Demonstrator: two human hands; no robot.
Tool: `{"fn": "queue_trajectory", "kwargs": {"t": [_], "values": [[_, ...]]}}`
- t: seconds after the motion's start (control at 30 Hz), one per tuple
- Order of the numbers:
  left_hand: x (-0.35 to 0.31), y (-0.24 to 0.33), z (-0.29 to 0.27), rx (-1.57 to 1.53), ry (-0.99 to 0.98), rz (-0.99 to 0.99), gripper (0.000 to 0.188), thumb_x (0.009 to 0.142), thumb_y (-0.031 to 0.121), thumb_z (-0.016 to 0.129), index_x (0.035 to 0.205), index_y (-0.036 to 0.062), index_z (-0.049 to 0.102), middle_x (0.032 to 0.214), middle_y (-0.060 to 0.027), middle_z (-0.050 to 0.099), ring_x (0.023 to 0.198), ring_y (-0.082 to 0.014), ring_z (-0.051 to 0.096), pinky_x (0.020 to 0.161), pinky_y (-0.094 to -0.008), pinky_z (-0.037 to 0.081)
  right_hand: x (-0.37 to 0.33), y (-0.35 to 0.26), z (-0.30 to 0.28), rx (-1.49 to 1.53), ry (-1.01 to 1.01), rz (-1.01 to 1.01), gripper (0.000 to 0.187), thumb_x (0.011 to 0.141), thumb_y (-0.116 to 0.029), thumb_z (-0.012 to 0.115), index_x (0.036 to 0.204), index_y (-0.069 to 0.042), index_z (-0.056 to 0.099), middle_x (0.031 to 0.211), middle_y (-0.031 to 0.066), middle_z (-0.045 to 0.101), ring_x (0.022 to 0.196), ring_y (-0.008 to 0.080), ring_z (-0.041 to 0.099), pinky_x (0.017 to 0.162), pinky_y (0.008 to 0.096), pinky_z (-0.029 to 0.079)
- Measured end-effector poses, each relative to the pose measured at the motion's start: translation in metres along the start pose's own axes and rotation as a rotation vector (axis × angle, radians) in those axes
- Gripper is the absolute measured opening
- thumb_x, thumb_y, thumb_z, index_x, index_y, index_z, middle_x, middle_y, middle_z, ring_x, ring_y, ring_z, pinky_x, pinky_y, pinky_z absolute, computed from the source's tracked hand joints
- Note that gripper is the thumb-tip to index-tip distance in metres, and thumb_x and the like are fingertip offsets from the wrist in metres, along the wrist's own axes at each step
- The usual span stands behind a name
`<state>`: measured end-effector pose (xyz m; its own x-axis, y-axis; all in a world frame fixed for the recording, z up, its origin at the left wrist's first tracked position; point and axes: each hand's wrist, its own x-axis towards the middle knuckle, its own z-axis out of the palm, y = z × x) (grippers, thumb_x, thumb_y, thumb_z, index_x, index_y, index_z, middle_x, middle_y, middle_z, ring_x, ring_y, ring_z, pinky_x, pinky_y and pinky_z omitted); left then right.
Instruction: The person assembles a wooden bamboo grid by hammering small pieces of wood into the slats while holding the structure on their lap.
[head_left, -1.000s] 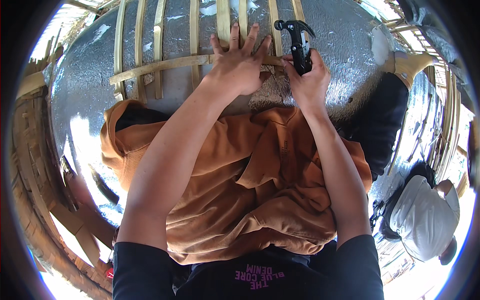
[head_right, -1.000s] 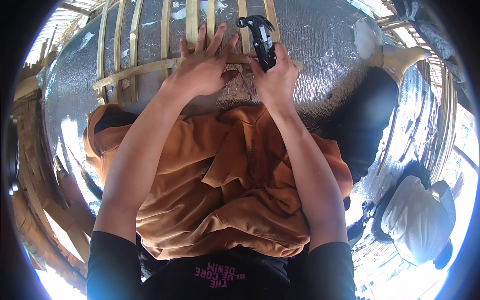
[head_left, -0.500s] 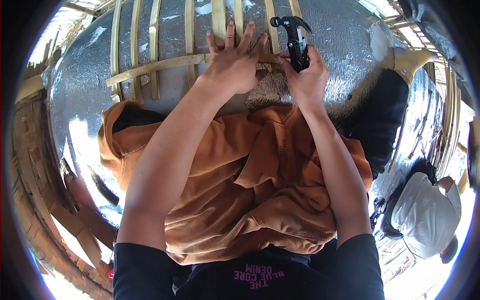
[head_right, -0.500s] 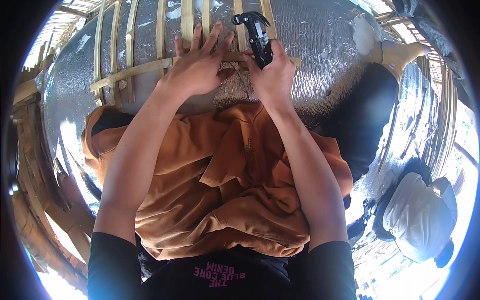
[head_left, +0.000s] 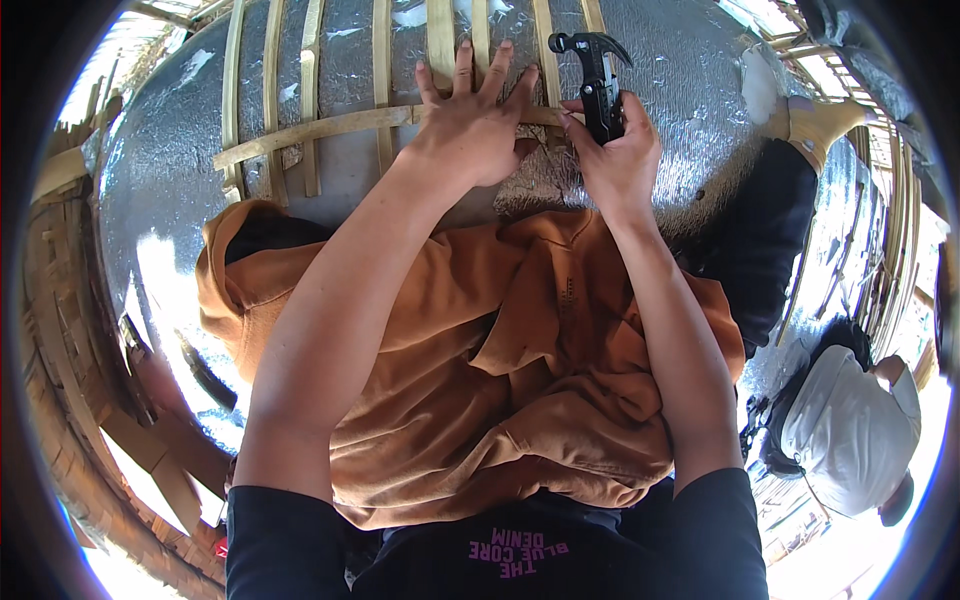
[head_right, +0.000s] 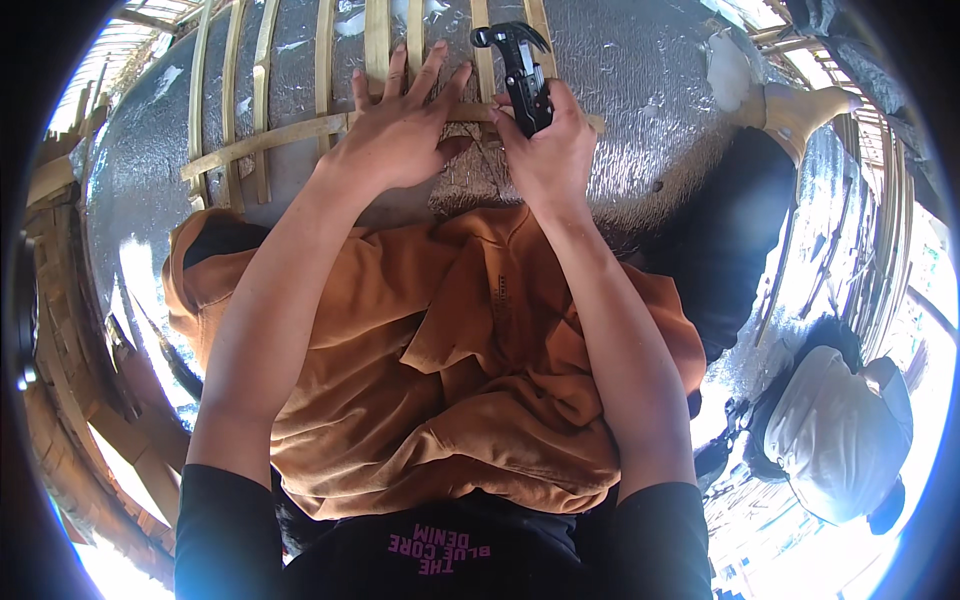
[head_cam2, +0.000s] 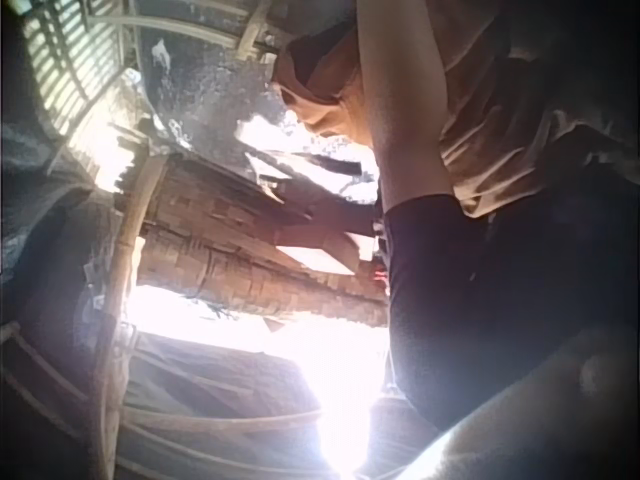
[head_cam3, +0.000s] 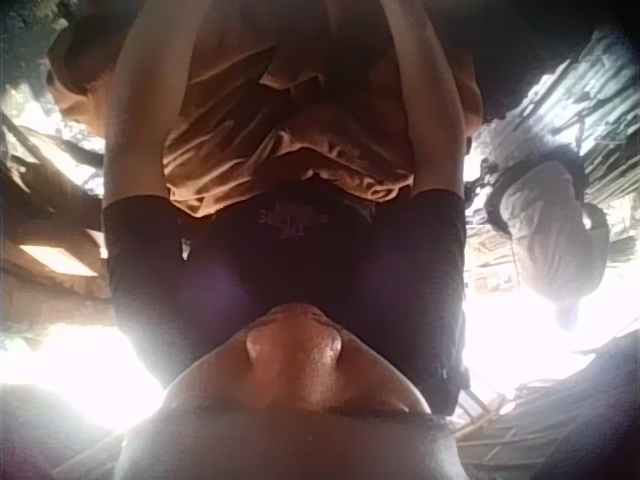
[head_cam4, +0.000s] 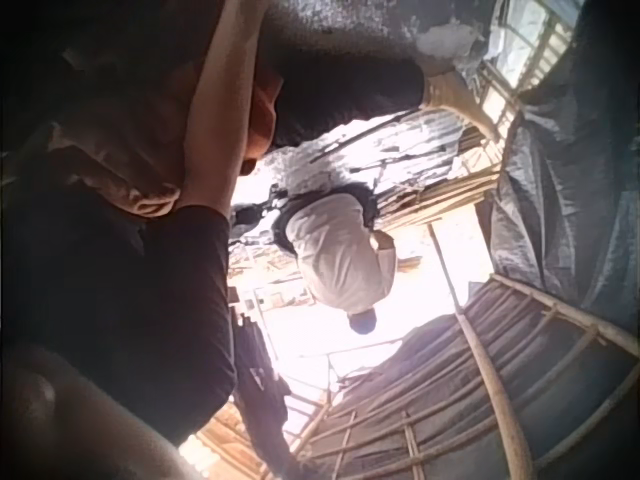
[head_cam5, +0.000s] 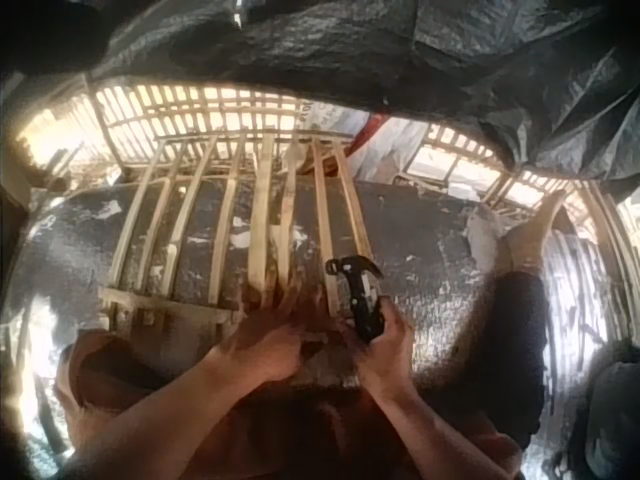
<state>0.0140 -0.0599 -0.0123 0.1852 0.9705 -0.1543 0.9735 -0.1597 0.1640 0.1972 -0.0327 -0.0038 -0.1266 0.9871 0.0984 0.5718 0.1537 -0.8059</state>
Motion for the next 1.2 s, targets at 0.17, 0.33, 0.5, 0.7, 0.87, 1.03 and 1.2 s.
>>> {"fn": "queue_trajectory", "kwargs": {"t": [0.17, 0.33, 0.5, 0.7, 0.87, 1.03, 1.2], "values": [[0.000, 0.001, -0.002, -0.005, -0.008, -0.005, 0.082, 0.096, 0.055, 0.063, 0.163, 0.0199, 0.032, 0.172, -0.0148, 0.018, 0.156, -0.0502, 0.016, 0.113, -0.0849, 0.013, 0.001, 0.005, -0.001, 0.068, -0.004, 0.009, 0.030, 0.082, -0.015, 0.087, 0.100, -0.001, 0.067, 0.093, 0.0077, 0.080, 0.080, 0.0168, 0.077, 0.074, 0.0307, 0.058], [-0.001, 0.001, -0.003, -0.018, -0.006, -0.001, 0.082, 0.096, 0.054, 0.063, 0.163, 0.0194, 0.031, 0.172, -0.0149, 0.017, 0.156, -0.0501, 0.015, 0.113, -0.0847, 0.013, 0.002, 0.003, -0.005, 0.138, 0.050, -0.019, 0.030, 0.086, -0.023, 0.086, 0.095, -0.001, 0.068, 0.084, 0.0066, 0.077, 0.070, 0.0126, 0.072, 0.067, 0.0280, 0.056], [-0.001, 0.001, -0.003, -0.019, -0.007, 0.003, 0.082, 0.096, 0.052, 0.064, 0.164, 0.0189, 0.030, 0.173, -0.0152, 0.016, 0.156, -0.0500, 0.015, 0.114, -0.0840, 0.013, 0.004, 0.005, -0.015, 0.117, 0.112, -0.007, 0.033, 0.092, -0.031, 0.081, 0.087, -0.002, 0.065, 0.069, 0.0033, 0.068, 0.060, 0.0105, 0.062, 0.058, 0.0282, 0.050], [0.000, 0.000, -0.002, -0.036, -0.036, -0.005, 0.080, 0.100, 0.049, 0.060, 0.165, 0.0197, 0.026, 0.174, -0.0145, 0.012, 0.157, -0.0494, 0.011, 0.114, -0.0833, 0.011, -0.007, -0.006, -0.044, 0.082, -0.034, 0.062, 0.028, 0.100, -0.026, 0.071, 0.090, -0.002, 0.060, 0.071, 0.0073, 0.066, 0.058, 0.0130, 0.060, 0.055, 0.0303, 0.046], [-0.001, 0.001, -0.006, 0.010, -0.081, -0.021, 0.079, 0.101, 0.051, 0.056, 0.166, 0.0221, 0.022, 0.174, -0.0129, 0.009, 0.158, -0.0484, 0.009, 0.116, -0.0814, 0.013, -0.029, -0.033, -0.062, -0.247, -0.158, -0.183, 0.025, 0.101, -0.016, 0.065, 0.116, 0.000, 0.052, 0.076, 0.0227, 0.067, 0.072, 0.0454, 0.070, 0.056, 0.0509, 0.052], [0.001, 0.005, -0.013, 0.073, -0.146, -0.047, 0.080, 0.102, 0.053, 0.053, 0.167, 0.0243, 0.017, 0.175, -0.0109, 0.006, 0.158, -0.0476, 0.010, 0.118, -0.0782, 0.015, -0.041, -0.026, -0.059, -0.345, -0.215, -0.154, 0.037, 0.102, -0.015, 0.063, 0.131, 0.001, 0.047, 0.077, 0.0276, 0.067, 0.074, 0.0485, 0.069, 0.057, 0.0545, 0.054], [0.000, 0.003, -0.010, 0.075, -0.123, -0.043, 0.079, 0.102, 0.053, 0.053, 0.167, 0.0242, 0.018, 0.175, -0.0117, 0.006, 0.157, -0.0480, 0.011, 0.118, -0.0788, 0.016, -0.040, -0.025, -0.060, -0.307, -0.165, -0.155, 0.036, 0.103, -0.017, 0.062, 0.130, 0.001, 0.047, 0.081, 0.0293, 0.068, 0.076, 0.0493, 0.069, 0.058, 0.0565, 0.054]]}}
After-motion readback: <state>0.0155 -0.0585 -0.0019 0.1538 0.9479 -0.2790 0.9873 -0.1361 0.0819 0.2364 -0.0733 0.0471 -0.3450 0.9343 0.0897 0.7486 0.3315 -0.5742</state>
